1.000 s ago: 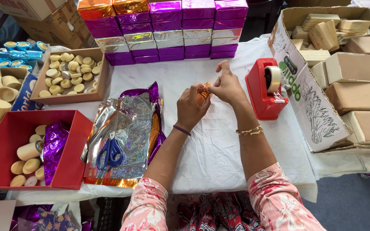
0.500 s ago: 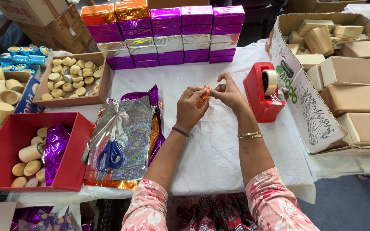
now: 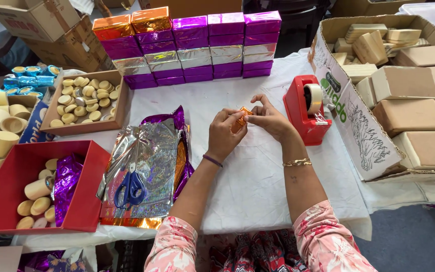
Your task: The person wipes a stack of small wooden blocks with a cloth, then wraps the stack in orange metallic foil. They fold the foil around the blocks and secure it with clear tape from a red dispenser. The wrapped package is placed on the table.
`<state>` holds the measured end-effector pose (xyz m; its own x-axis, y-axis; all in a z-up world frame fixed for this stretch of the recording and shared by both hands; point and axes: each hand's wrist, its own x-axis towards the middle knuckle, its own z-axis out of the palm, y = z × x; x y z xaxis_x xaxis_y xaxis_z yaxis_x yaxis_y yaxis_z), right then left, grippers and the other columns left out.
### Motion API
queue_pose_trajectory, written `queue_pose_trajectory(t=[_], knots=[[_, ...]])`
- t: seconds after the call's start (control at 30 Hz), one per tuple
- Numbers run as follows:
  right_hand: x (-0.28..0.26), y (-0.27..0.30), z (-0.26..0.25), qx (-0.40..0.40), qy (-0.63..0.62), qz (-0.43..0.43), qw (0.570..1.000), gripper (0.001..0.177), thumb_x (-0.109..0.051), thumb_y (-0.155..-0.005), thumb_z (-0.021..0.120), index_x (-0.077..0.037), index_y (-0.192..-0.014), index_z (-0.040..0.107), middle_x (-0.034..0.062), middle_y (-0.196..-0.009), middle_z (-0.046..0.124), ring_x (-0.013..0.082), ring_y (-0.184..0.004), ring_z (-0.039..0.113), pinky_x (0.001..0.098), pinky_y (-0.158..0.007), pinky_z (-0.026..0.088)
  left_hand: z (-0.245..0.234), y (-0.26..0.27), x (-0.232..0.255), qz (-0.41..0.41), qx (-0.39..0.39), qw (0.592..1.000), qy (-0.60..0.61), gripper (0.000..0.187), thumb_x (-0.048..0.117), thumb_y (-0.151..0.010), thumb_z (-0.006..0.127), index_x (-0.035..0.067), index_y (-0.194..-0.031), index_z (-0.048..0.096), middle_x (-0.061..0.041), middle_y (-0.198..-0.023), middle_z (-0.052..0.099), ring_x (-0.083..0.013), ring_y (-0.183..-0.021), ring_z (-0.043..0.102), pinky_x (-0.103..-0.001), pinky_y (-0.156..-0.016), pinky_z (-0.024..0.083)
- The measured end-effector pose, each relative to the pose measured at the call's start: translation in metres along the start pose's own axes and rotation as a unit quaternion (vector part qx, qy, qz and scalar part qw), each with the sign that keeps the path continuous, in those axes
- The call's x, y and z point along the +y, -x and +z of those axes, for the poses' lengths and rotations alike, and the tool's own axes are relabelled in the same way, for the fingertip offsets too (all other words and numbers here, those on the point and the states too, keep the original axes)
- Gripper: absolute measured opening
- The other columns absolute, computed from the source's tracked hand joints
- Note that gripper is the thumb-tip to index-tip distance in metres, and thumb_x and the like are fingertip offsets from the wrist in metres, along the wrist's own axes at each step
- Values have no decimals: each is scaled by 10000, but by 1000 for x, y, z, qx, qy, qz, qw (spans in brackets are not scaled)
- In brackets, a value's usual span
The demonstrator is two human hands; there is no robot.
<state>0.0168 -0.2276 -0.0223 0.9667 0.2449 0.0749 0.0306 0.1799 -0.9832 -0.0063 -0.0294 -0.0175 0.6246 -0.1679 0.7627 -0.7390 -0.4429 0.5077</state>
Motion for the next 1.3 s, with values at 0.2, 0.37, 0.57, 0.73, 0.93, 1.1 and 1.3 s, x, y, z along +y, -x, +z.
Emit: queue_pose_trajectory(t=[0.2,0.37,0.57,0.73,0.93,1.1,1.3], knots=[[-5,8,6,-30,-85,15,996,490,-147,-922,732,-117,-1316,442,-9,-915,591,102,-939,612,279,-940,523,-2,2,-3,16,5,1000,-3,303,128,-814,812,67,-1103,747,-71,-1078,682,-258,-976,691,-377,-851,586],[4,-2,15,20,-94,12,995,394,-219,-945,672,-109,-1277,492,-19,-962,629,110,-989,630,292,-955,536,-6,-1,-3,-4,7,1000,9,320,129,-810,814,63,-1115,745,-70,-1075,686,-246,-951,707,-363,-830,598],[9,-3,13,32,-23,-20,999,357,-184,-937,734,-127,-1223,530,-6,-882,600,96,-885,600,269,-870,522,-2,1,-4,0,5,1000,-2,395,137,-792,826,88,-1169,717,-70,-1051,685,-253,-946,703,-372,-830,595],[6,-3,20,107,36,30,993,264,-306,-925,722,-144,-1086,588,-40,-857,650,67,-764,582,250,-728,487,0,2,-4,9,-3,1000,-10,501,144,-784,827,122,-1260,672,-76,-1049,686,-269,-953,695,-387,-831,585],[15,-5,17,83,-17,-22,996,241,-333,-999,653,-129,-1114,596,-28,-908,647,54,-786,576,233,-751,499,-3,3,-6,4,2,1000,-6,481,146,-799,823,134,-1256,670,-74,-1055,689,-261,-967,703,-381,-844,592],[13,-1,16,37,-12,-30,999,319,-288,-965,679,-106,-1221,626,-45,-874,590,54,-752,541,222,-725,484,-5,2,-4,2,3,1000,2,499,142,-797,817,127,-1269,656,-77,-1058,689,-266,-971,703,-385,-848,590],[10,2,15,51,40,-40,997,397,-220,-931,762,-46,-1263,629,-23,-853,557,69,-751,527,224,-682,453,-2,5,-6,10,-4,1000,8,527,145,-814,816,149,-1301,615,-67,-1073,695,-260,-983,707,-390,-854,590]])
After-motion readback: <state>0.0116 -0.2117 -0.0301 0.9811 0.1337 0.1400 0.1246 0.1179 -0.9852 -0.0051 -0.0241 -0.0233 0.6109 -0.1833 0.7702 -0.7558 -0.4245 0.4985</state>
